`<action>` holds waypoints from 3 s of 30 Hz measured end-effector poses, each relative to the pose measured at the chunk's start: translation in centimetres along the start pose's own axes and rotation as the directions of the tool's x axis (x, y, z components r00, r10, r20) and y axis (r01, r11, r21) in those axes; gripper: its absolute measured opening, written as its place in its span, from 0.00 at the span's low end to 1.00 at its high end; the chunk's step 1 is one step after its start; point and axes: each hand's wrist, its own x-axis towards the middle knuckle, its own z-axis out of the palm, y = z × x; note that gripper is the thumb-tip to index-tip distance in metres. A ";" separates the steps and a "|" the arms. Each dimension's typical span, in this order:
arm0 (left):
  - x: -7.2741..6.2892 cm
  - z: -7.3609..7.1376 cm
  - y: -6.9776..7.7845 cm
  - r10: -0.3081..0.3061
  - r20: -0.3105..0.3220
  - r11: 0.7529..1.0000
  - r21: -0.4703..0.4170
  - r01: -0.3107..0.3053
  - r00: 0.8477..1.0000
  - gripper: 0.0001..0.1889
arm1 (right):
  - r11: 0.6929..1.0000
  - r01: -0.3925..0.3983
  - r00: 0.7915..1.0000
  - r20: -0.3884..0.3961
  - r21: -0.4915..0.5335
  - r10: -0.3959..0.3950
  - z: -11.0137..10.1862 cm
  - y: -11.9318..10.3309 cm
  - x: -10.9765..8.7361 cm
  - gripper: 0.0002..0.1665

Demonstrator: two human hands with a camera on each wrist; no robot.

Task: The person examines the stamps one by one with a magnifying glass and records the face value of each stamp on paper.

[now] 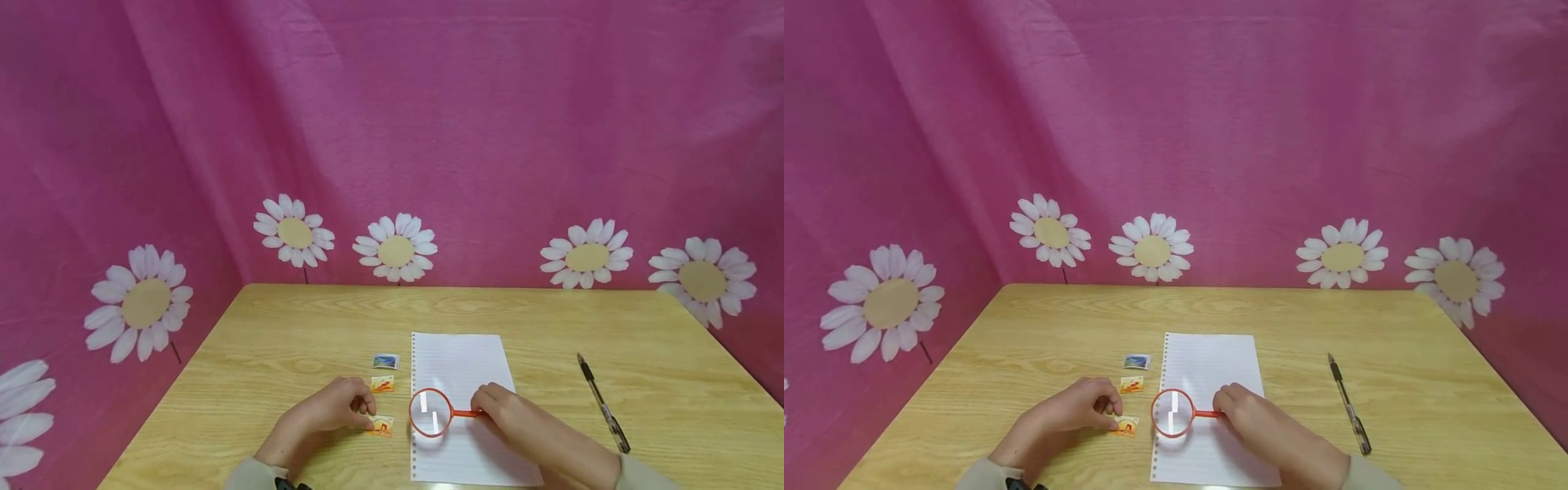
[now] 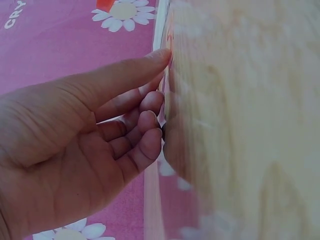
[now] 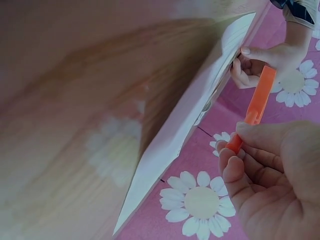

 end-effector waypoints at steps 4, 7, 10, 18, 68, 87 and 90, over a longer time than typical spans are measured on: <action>0.1 0.0 0.1 -0.009 0.006 1.000 -0.014 0.009 1.000 0.06 | 1.000 -0.009 1.000 0.003 -0.003 0.009 -0.3 0.3 -0.4 0.18; 0.0 0.0 0.2 -0.013 0.011 1.000 -0.025 0.013 1.000 0.06 | 1.000 -0.010 1.000 0.002 -0.009 0.010 -0.4 0.5 -0.7 0.18; -0.1 0.0 0.3 -0.014 0.011 1.000 -0.024 0.014 1.000 0.06 | 1.000 -0.019 1.000 -0.005 -0.020 0.019 -0.5 0.7 -1.1 0.19; 0.0 0.0 0.2 -0.005 -0.004 1.000 -0.010 0.005 1.000 0.07 | 0.998 -0.067 0.997 0.030 -0.009 0.067 -1.8 1.1 -2.0 0.18; -0.3 0.0 -0.3 0.137 -0.030 0.990 0.035 -0.136 0.990 0.09 | 0.975 -0.183 0.983 -0.013 -0.128 0.183 -4.5 4.4 -7.4 0.20; -0.2 0.1 0.4 -0.021 0.016 0.999 -0.031 0.022 1.000 0.07 | 0.956 -0.263 0.962 0.042 -0.134 0.270 -6.4 5.6 -9.9 0.20; -0.2 0.1 0.4 -0.022 0.013 0.999 -0.037 0.023 1.000 0.07 | 0.953 -0.268 0.961 0.032 -0.142 0.275 -6.6 5.6 -10.1 0.20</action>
